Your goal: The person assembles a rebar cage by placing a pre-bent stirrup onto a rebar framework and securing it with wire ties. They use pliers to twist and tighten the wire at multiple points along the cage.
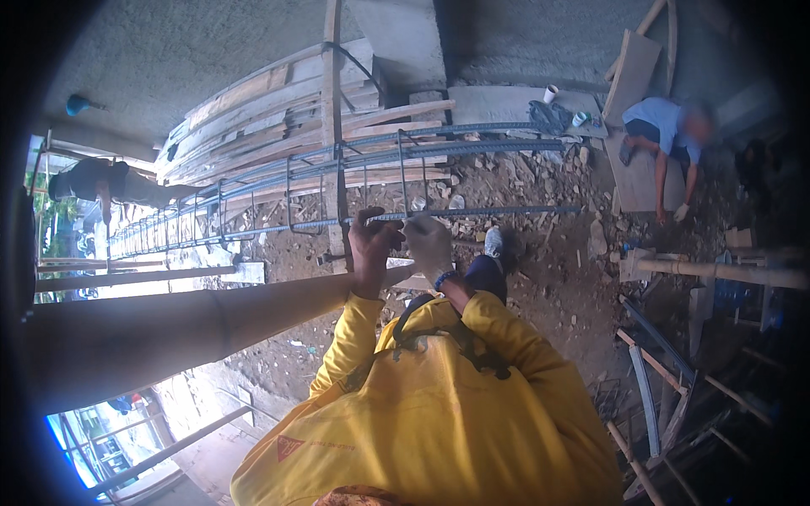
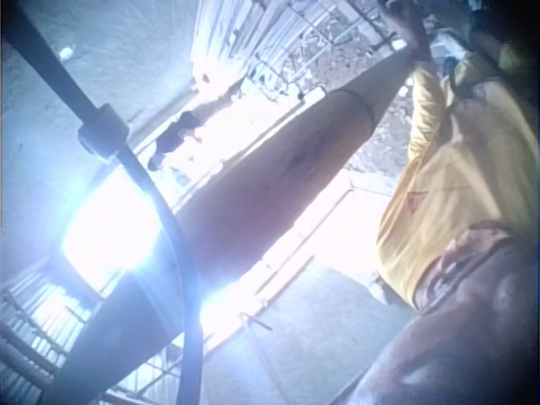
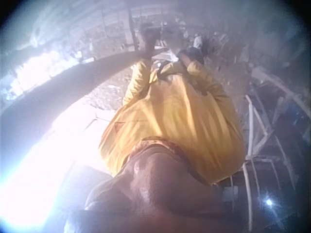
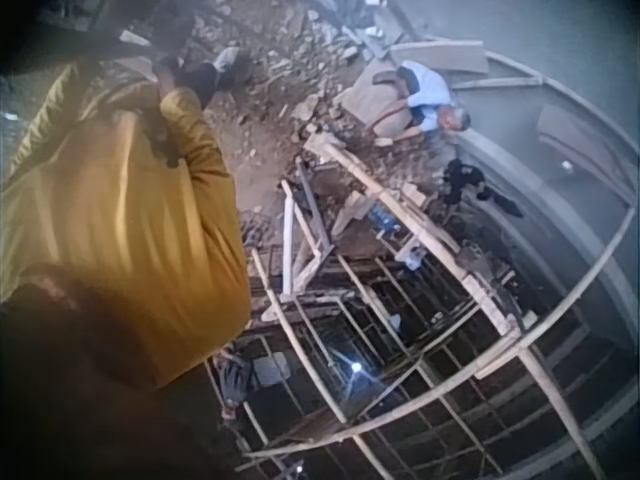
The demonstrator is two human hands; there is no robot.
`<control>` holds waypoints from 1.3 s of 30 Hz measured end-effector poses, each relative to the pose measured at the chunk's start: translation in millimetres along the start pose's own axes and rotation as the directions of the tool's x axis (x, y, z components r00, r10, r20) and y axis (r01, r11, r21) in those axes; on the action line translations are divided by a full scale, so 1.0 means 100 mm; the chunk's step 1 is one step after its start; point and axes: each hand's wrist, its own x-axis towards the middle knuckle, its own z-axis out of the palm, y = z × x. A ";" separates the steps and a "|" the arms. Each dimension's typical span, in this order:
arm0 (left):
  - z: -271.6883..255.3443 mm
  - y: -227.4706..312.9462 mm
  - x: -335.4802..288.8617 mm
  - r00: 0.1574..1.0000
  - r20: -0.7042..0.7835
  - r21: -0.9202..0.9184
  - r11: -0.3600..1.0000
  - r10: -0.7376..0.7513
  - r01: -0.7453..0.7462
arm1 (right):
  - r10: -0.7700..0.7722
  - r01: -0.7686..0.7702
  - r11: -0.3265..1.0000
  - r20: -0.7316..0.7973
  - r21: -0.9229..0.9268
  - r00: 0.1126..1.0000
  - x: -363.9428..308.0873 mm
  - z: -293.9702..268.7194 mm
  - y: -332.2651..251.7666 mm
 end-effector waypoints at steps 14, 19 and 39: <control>0.45 -0.05 -0.55 0.862 0.336 0.741 0.458 0.380 -0.491 | -0.125 0.162 0.983 0.333 -0.085 0.934 0.14 -0.33 0.62; 0.40 -0.26 -0.70 0.891 0.281 0.725 0.530 0.356 -0.440 | 0.025 -0.126 0.974 0.465 0.187 0.885 0.27 -0.53 0.28; 0.09 -0.61 0.08 0.878 0.066 0.837 0.453 0.473 -0.307 | -0.125 0.169 0.981 0.363 -0.093 0.923 0.34 -0.39 0.07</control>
